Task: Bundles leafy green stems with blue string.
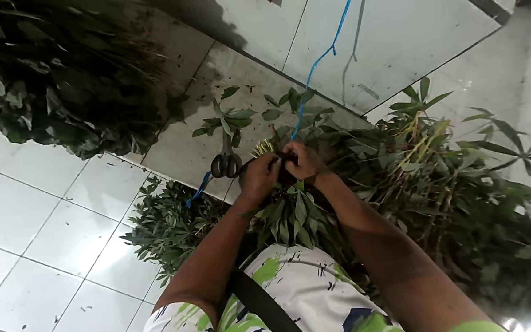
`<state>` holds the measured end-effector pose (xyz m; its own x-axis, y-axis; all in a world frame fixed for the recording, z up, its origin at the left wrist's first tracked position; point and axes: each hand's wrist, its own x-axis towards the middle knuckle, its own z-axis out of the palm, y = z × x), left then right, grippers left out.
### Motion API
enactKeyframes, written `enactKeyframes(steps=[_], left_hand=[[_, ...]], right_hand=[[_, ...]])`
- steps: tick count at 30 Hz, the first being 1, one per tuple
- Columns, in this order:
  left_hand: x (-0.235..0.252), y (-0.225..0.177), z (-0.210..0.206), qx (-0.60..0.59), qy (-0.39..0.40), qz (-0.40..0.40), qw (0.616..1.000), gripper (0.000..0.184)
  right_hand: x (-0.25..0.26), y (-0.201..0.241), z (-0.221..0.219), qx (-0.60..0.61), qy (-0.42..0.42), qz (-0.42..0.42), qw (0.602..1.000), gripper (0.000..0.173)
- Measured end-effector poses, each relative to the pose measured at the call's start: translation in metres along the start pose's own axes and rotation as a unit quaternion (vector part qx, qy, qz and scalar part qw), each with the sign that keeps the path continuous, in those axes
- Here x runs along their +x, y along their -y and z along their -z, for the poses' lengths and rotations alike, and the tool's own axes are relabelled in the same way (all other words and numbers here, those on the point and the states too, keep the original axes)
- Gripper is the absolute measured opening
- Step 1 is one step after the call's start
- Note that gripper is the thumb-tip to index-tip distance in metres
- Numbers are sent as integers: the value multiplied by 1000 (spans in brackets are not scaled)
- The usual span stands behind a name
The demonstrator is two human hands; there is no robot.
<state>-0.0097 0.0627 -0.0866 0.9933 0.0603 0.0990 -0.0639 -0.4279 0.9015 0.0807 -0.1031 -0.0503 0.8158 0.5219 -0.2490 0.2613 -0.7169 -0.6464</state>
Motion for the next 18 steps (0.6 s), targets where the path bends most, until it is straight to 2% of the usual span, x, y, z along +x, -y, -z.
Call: enactKeyframes(steps=[5, 8, 11, 15, 18], left_hand=[[5, -9, 2, -10, -4, 64, 998, 21], [7, -9, 4, -37, 26, 106, 993, 43], [0, -14, 7, -34, 51, 111, 992, 65], [-3, -11, 1, 82, -11, 75, 994, 56], [1, -6, -3, 114, -25, 27, 993, 31]], right_hand=[[-9, -3, -9, 6, -64, 27, 998, 22], [-14, -5, -15, -27, -111, 71, 991, 20], [-16, -8, -17, -72, -85, 75, 991, 17], [-6, -7, -16, -61, -27, 55, 996, 17], [2, -3, -9, 60, 31, -62, 996, 24]])
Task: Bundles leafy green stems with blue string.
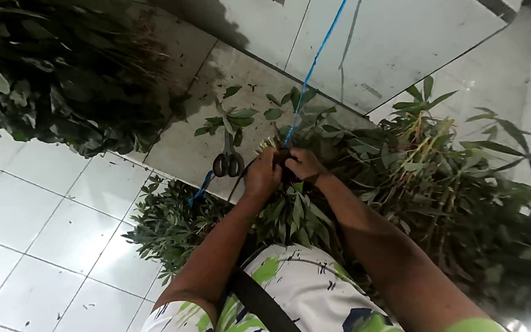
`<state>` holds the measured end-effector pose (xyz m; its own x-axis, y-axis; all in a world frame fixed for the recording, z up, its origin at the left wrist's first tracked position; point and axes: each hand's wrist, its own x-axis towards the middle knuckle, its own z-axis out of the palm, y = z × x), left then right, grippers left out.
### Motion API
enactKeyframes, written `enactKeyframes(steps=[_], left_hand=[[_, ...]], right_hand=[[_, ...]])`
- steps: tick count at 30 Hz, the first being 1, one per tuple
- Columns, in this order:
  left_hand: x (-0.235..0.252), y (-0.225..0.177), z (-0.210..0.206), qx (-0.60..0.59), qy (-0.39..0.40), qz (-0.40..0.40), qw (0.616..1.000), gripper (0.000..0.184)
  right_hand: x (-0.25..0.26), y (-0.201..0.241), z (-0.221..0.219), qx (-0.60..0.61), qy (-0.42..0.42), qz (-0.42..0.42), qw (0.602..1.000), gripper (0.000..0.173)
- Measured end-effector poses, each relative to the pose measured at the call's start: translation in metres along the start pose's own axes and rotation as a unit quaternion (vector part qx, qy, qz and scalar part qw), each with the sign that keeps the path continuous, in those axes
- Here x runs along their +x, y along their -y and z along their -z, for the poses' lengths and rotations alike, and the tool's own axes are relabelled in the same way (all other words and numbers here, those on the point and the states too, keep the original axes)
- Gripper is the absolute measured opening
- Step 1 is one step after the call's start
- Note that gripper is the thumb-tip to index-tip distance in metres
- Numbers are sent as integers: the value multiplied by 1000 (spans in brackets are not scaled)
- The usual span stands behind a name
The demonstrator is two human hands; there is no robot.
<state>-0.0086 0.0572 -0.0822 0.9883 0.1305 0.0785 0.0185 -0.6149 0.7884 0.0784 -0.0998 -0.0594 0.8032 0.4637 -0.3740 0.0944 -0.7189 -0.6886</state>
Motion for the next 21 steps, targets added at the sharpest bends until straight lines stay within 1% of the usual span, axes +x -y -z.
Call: enactKeyframes(steps=[1, 2, 3, 7, 9, 11, 13, 14, 16, 18, 20, 21], left_hand=[[1, 3, -2, -3, -6, -21, 1000, 20], [1, 7, -3, -11, -11, -38, 999, 13], [1, 9, -4, -17, -12, -50, 999, 11], [-2, 10, -4, -18, 21, -53, 998, 19], [3, 11, -5, -3, 25, -63, 998, 15], [8, 10, 0, 17, 38, -78, 996, 12], [11, 9, 6, 37, 66, -99, 992, 11], [11, 10, 8, 47, 83, -109, 989, 11], [10, 10, 12, 79, 115, -121, 983, 11], [5, 12, 13, 104, 129, -121, 979, 12], [6, 15, 21, 145, 108, -86, 980, 16], [4, 18, 29, 171, 94, -46, 980, 21]], right_hand=[[0, 3, 3, 44, 20, -45, 998, 25], [1, 5, 4, 76, 30, -77, 994, 26], [1, 4, 5, 95, 37, -96, 990, 28], [2, 0, 4, 102, 38, -105, 988, 29], [1, -2, 5, 98, 33, -94, 990, 28], [-1, 0, 11, 92, 47, -85, 991, 27], [-3, 1, 15, 61, 47, -59, 995, 22], [-2, -1, 16, 21, 33, -51, 998, 21], [-1, -8, 19, -50, -15, -67, 996, 23], [-2, -16, 14, -75, -55, -89, 992, 25], [-3, -13, 15, -85, -70, -92, 990, 26], [-5, -14, 17, -81, -68, -88, 990, 26]])
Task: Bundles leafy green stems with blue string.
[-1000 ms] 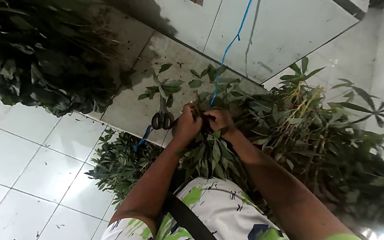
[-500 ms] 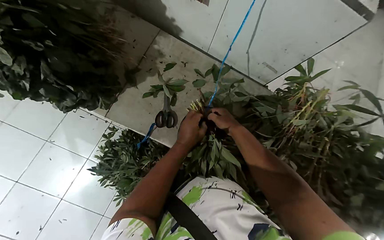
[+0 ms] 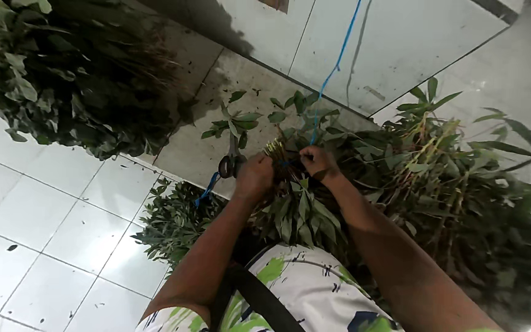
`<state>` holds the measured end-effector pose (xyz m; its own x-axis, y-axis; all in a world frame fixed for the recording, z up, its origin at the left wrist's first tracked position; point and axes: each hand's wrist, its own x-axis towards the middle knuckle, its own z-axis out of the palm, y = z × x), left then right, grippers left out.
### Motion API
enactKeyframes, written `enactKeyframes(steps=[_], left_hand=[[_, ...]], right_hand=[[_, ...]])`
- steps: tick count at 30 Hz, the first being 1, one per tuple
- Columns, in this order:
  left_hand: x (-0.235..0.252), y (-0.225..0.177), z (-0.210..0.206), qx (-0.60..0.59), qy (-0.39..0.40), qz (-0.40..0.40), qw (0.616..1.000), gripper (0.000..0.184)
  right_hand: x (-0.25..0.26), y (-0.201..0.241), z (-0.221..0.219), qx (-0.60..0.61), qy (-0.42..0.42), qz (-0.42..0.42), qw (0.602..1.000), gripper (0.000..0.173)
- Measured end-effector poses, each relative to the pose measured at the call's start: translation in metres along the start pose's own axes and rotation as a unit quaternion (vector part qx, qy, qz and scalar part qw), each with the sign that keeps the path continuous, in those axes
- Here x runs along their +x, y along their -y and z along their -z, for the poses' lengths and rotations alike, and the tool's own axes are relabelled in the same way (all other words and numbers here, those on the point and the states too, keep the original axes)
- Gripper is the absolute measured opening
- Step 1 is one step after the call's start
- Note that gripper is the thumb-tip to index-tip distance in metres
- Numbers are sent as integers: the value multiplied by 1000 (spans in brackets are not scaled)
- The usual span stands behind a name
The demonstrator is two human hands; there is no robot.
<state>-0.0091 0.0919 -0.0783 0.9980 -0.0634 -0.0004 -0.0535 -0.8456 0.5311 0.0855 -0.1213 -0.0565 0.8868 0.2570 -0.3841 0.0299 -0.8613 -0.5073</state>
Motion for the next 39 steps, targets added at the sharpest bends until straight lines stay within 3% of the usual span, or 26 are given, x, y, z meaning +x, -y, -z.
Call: enactKeyframes(steps=[3, 7, 14, 18, 20, 23, 26, 28, 32, 36, 39], left_hand=[[-11, 20, 23, 51, -2, 172, 984, 38], [-12, 35, 35, 122, 36, 304, 944, 54], [-14, 29, 40, 168, 94, 265, 945, 43], [-28, 31, 43, 202, 113, 238, 943, 48], [-41, 32, 53, 143, 110, 253, 950, 53], [-69, 42, 68, -91, 95, 294, 947, 53], [-98, 39, 77, -354, 77, 347, 865, 40], [-111, 30, 75, -454, 70, 359, 813, 39], [-116, -3, 66, -579, 133, 297, 748, 54], [-99, -33, 58, -687, 224, 200, 662, 53], [-86, -42, 48, -684, 265, 186, 654, 51]], right_hand=[[-4, -11, 9, 7, 26, 28, 999, 31], [-12, -4, 18, -51, 74, 27, 996, 30], [-18, 11, 27, -76, 77, 25, 994, 33], [-27, 29, 36, -163, 93, -26, 982, 72], [-30, 34, 34, -212, 110, -35, 970, 84], [-32, 36, 29, -223, 118, -41, 967, 81], [-34, 39, 27, -240, 117, -49, 963, 83], [-38, 42, 29, -258, 101, -46, 960, 86], [-40, 42, 32, -279, 84, -26, 956, 92], [-43, 46, 31, -276, 55, 3, 960, 71], [-46, 48, 26, -281, 28, 13, 959, 62]])
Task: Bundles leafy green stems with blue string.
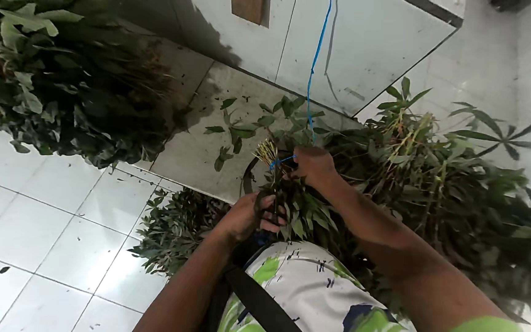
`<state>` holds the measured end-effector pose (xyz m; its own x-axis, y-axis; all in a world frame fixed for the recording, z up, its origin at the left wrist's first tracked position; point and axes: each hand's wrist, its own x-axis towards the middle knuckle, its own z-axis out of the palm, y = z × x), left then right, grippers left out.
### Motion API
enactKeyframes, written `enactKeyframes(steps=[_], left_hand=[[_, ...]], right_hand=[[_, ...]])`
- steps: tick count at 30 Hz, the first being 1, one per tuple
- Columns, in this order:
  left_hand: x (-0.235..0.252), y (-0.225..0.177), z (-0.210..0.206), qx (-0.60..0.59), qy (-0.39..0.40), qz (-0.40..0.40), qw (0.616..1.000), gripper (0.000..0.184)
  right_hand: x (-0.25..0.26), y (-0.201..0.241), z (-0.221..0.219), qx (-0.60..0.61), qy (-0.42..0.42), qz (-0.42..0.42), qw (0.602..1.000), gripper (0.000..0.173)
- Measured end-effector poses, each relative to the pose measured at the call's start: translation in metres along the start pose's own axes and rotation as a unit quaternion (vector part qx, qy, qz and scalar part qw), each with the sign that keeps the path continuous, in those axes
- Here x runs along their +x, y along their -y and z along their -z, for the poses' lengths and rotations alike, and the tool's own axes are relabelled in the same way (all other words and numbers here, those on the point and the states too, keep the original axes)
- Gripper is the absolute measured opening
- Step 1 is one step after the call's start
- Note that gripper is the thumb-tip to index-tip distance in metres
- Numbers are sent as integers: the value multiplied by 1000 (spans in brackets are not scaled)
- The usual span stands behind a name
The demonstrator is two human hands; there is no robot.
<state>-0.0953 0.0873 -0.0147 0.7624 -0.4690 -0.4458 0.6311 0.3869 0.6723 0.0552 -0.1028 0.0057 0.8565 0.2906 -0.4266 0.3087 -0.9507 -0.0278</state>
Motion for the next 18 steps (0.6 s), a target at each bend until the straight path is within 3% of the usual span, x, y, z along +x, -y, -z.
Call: enactKeyframes(steps=[4, 7, 10, 14, 16, 18], left_hand=[[20, -2, -3, 1, 0, 15, 1000, 50], [32, -11, -7, 15, -29, 23, 999, 49], [48, -13, -1, 26, -37, 18, 999, 48], [50, -6, 5, 41, -40, -20, 998, 34], [41, -8, 6, 129, -70, -52, 988, 29], [32, -12, 12, 310, -164, -83, 933, 33]], right_hand=[[-6, 4, -3, -1, -35, 6, 999, 30], [-11, 7, -5, -3, -56, 23, 998, 20], [-15, 7, -7, 2, -79, 36, 996, 21], [-18, 7, -7, 21, -86, 34, 995, 38], [-18, 6, -9, 40, -83, 27, 995, 42], [-17, -1, -16, 85, -64, 28, 994, 52]])
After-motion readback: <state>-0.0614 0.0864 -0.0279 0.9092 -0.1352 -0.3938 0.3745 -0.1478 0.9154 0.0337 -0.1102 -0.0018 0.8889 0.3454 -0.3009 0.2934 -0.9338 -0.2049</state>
